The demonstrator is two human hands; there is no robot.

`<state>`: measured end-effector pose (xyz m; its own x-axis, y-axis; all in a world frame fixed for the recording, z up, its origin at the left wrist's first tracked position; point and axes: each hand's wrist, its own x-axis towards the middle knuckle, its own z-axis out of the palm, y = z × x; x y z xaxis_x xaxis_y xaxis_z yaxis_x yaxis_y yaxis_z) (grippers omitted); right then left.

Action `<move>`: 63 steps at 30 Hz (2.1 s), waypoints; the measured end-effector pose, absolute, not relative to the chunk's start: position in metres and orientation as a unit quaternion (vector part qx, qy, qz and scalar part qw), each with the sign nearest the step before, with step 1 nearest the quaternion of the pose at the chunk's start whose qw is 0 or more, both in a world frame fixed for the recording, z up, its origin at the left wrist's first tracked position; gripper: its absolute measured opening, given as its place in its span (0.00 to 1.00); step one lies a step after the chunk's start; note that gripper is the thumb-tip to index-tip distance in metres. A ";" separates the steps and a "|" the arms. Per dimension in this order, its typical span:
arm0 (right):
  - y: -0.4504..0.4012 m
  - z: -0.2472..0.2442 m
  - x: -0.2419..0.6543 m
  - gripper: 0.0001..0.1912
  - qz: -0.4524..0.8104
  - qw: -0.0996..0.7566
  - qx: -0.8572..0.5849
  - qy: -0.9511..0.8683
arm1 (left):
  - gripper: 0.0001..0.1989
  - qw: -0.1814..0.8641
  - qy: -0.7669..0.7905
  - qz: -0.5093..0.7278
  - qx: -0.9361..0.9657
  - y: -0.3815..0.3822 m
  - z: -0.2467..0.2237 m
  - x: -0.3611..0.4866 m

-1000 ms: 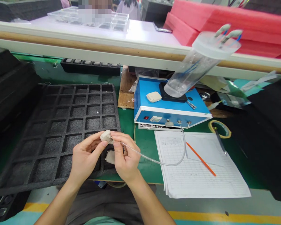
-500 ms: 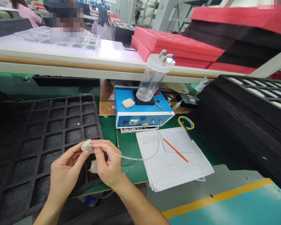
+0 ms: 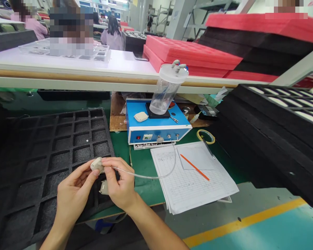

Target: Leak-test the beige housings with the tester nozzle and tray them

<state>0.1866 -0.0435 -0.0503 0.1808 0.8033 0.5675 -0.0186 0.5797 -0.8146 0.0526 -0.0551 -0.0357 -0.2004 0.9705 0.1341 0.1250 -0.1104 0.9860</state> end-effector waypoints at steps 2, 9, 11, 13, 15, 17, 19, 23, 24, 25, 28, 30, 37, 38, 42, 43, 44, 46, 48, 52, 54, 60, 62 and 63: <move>-0.044 -0.051 0.187 0.10 0.300 0.686 -0.347 -0.565 | 0.18 0.383 0.545 0.550 0.504 -0.055 -0.036 0.053; -0.045 -0.051 0.186 0.11 0.305 0.685 -0.347 -0.564 | 0.18 0.385 0.543 0.551 0.503 -0.055 -0.036 0.053; -0.045 -0.050 0.186 0.10 0.303 0.685 -0.349 -0.564 | 0.18 0.385 0.543 0.550 0.504 -0.055 -0.036 0.053; -0.044 -0.050 0.186 0.10 0.300 0.685 -0.349 -0.565 | 0.18 0.384 0.544 0.549 0.504 -0.054 -0.036 0.053; -0.044 -0.050 0.186 0.10 0.300 0.684 -0.350 -0.566 | 0.18 0.382 0.546 0.549 0.505 -0.053 -0.036 0.053; -0.044 -0.050 0.186 0.10 0.300 0.683 -0.351 -0.566 | 0.18 0.381 0.546 0.549 0.505 -0.053 -0.036 0.053; -0.044 -0.051 0.186 0.10 0.299 0.684 -0.352 -0.565 | 0.19 0.382 0.546 0.548 0.506 -0.054 -0.036 0.053; -0.043 -0.052 0.186 0.11 0.301 0.683 -0.351 -0.565 | 0.18 0.384 0.546 0.547 0.505 -0.055 -0.036 0.052; -0.043 -0.052 0.186 0.11 0.302 0.683 -0.351 -0.565 | 0.19 0.384 0.546 0.548 0.505 -0.055 -0.036 0.052; -0.044 -0.052 0.186 0.11 0.303 0.683 -0.351 -0.565 | 0.19 0.385 0.545 0.548 0.505 -0.055 -0.036 0.052; -0.044 -0.052 0.186 0.11 0.302 0.683 -0.350 -0.566 | 0.19 0.386 0.543 0.547 0.506 -0.055 -0.037 0.052; -0.045 -0.052 0.186 0.10 0.300 0.682 -0.352 -0.566 | 0.19 0.386 0.544 0.547 0.507 -0.055 -0.037 0.052; -0.044 -0.050 0.186 0.09 0.300 0.678 -0.361 -0.566 | 0.19 0.395 0.546 0.543 0.501 -0.055 -0.037 0.052; -0.044 -0.051 0.186 0.09 0.302 0.678 -0.360 -0.565 | 0.19 0.396 0.547 0.543 0.499 -0.055 -0.037 0.052; -0.044 -0.052 0.186 0.09 0.306 0.681 -0.357 -0.562 | 0.19 0.398 0.546 0.543 0.500 -0.054 -0.037 0.052; -0.044 -0.052 0.186 0.09 0.307 0.682 -0.356 -0.561 | 0.19 0.398 0.546 0.542 0.500 -0.054 -0.037 0.052; -0.044 -0.052 0.186 0.10 0.307 0.682 -0.354 -0.561 | 0.19 0.398 0.546 0.541 0.500 -0.054 -0.037 0.052; -0.044 -0.051 0.185 0.10 0.307 0.683 -0.355 -0.561 | 0.19 0.397 0.548 0.538 0.502 -0.055 -0.036 0.052; -0.043 -0.051 0.185 0.09 0.304 0.681 -0.359 -0.561 | 0.19 0.394 0.550 0.537 0.504 -0.055 -0.036 0.052; -0.044 -0.050 0.185 0.09 0.297 0.678 -0.366 -0.565 | 0.19 0.393 0.550 0.538 0.503 -0.056 -0.037 0.051; -0.044 -0.051 0.185 0.09 0.297 0.677 -0.366 -0.564 | 0.19 0.394 0.550 0.539 0.502 -0.055 -0.036 0.051; -0.044 -0.052 0.185 0.09 0.303 0.678 -0.363 -0.563 | 0.20 0.392 0.554 0.536 0.502 -0.054 -0.036 0.051; -0.044 -0.052 0.184 0.09 0.305 0.680 -0.361 -0.561 | 0.20 0.395 0.551 0.534 0.505 -0.055 -0.039 0.052; -0.044 -0.052 0.184 0.09 0.306 0.679 -0.362 -0.561 | 0.20 0.394 0.550 0.532 0.508 -0.056 -0.039 0.052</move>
